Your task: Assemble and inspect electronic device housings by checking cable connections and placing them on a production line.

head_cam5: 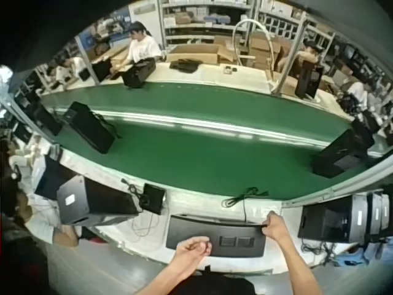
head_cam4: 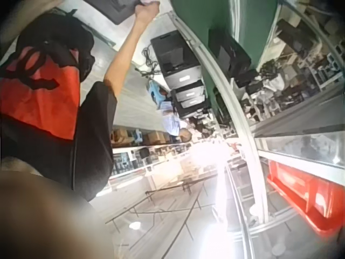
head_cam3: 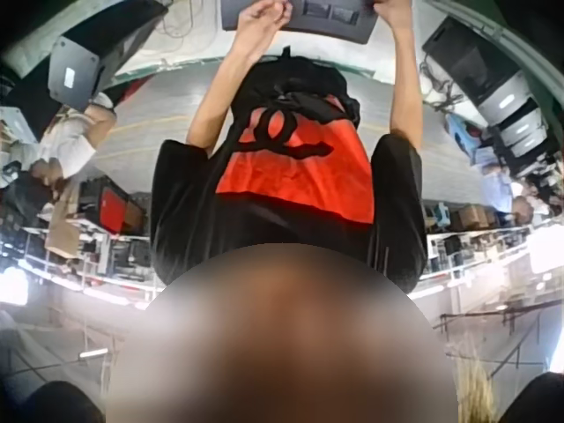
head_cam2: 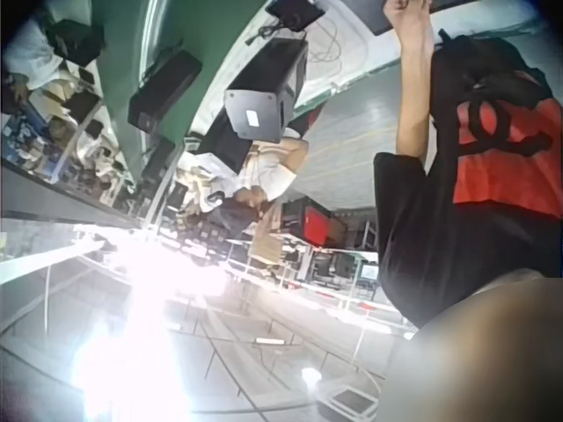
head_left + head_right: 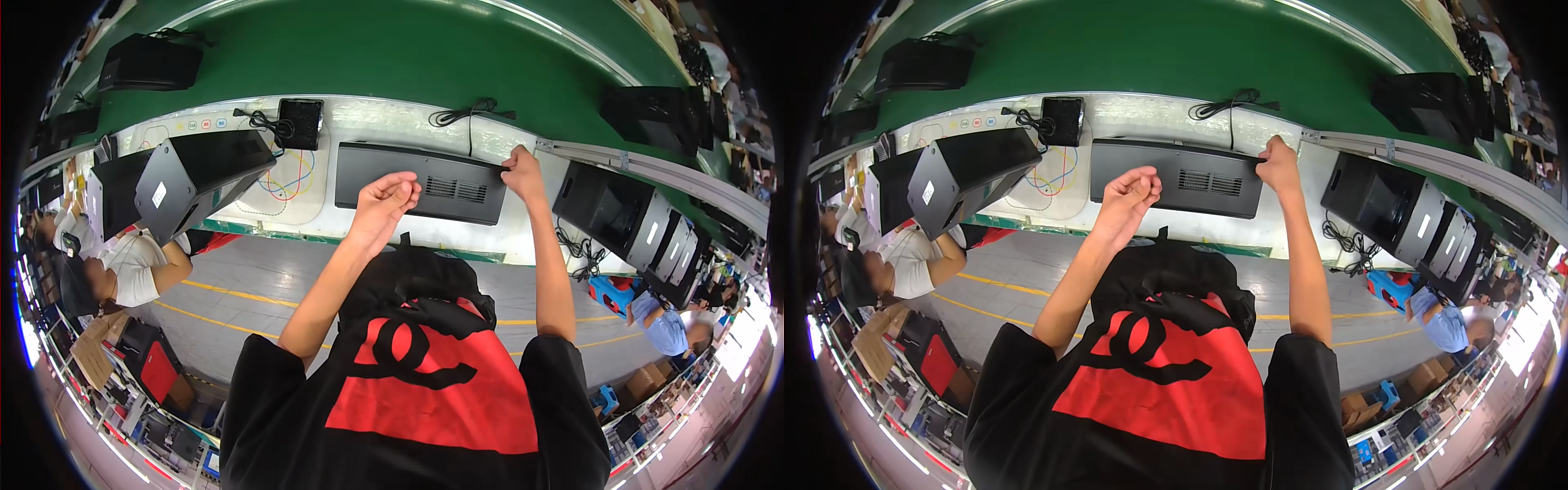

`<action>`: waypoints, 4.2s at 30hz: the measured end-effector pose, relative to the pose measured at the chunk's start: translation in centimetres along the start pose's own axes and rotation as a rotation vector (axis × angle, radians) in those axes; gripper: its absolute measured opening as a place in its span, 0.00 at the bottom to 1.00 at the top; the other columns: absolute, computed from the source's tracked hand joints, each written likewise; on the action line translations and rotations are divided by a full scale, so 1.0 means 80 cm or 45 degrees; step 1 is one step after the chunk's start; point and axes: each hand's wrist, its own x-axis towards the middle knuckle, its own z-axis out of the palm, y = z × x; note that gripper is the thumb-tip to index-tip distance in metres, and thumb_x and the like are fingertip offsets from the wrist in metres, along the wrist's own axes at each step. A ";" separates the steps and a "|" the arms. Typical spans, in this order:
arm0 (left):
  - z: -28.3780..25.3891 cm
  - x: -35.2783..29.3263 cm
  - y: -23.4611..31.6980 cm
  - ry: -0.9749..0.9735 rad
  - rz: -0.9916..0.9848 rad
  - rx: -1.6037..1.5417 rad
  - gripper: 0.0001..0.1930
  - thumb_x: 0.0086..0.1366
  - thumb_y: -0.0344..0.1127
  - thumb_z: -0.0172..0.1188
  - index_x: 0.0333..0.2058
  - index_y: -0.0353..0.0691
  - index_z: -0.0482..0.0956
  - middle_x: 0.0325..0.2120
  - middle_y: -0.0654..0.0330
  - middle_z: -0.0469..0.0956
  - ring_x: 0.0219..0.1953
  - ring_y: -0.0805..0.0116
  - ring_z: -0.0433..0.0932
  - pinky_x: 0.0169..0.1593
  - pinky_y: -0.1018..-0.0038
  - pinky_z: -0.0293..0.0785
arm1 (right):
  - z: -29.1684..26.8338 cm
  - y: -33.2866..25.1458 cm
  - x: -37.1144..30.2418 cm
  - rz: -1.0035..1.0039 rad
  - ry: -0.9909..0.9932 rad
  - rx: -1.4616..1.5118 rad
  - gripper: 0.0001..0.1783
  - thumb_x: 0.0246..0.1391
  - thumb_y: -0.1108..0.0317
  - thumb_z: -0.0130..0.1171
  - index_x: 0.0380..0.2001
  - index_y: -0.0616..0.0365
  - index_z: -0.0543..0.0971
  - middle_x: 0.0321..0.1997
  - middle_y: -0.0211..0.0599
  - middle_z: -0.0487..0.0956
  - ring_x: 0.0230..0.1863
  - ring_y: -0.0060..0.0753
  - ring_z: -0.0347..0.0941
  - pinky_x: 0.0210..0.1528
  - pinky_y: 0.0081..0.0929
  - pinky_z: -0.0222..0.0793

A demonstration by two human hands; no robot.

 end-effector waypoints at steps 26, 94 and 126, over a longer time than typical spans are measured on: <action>0.023 -0.050 0.053 -0.366 0.042 -0.337 0.17 0.60 0.36 0.64 0.44 0.35 0.75 0.34 0.63 0.78 0.37 0.73 0.76 0.44 0.74 0.72 | -0.012 -0.293 -0.178 -1.062 0.394 0.465 0.14 0.36 0.86 0.65 0.28 0.62 0.74 0.30 0.37 0.80 0.33 0.37 0.77 0.38 0.27 0.71; -0.169 0.123 0.032 0.435 0.377 0.445 0.35 0.65 0.66 0.43 0.59 0.44 0.65 0.57 0.66 0.67 0.56 0.70 0.64 0.57 0.65 0.56 | -0.170 -0.188 -0.066 -0.136 -0.453 0.899 0.37 0.57 0.45 0.50 0.57 0.69 0.68 0.59 0.44 0.70 0.60 0.32 0.62 0.63 0.25 0.52; -0.150 0.058 0.048 0.173 0.213 0.824 0.18 0.67 0.41 0.48 0.51 0.38 0.70 0.37 0.58 0.76 0.38 0.67 0.77 0.44 0.73 0.70 | -0.147 -0.161 0.223 0.464 1.173 1.429 0.22 0.47 0.60 0.64 0.38 0.67 0.72 0.39 0.50 0.78 0.44 0.47 0.75 0.47 0.37 0.70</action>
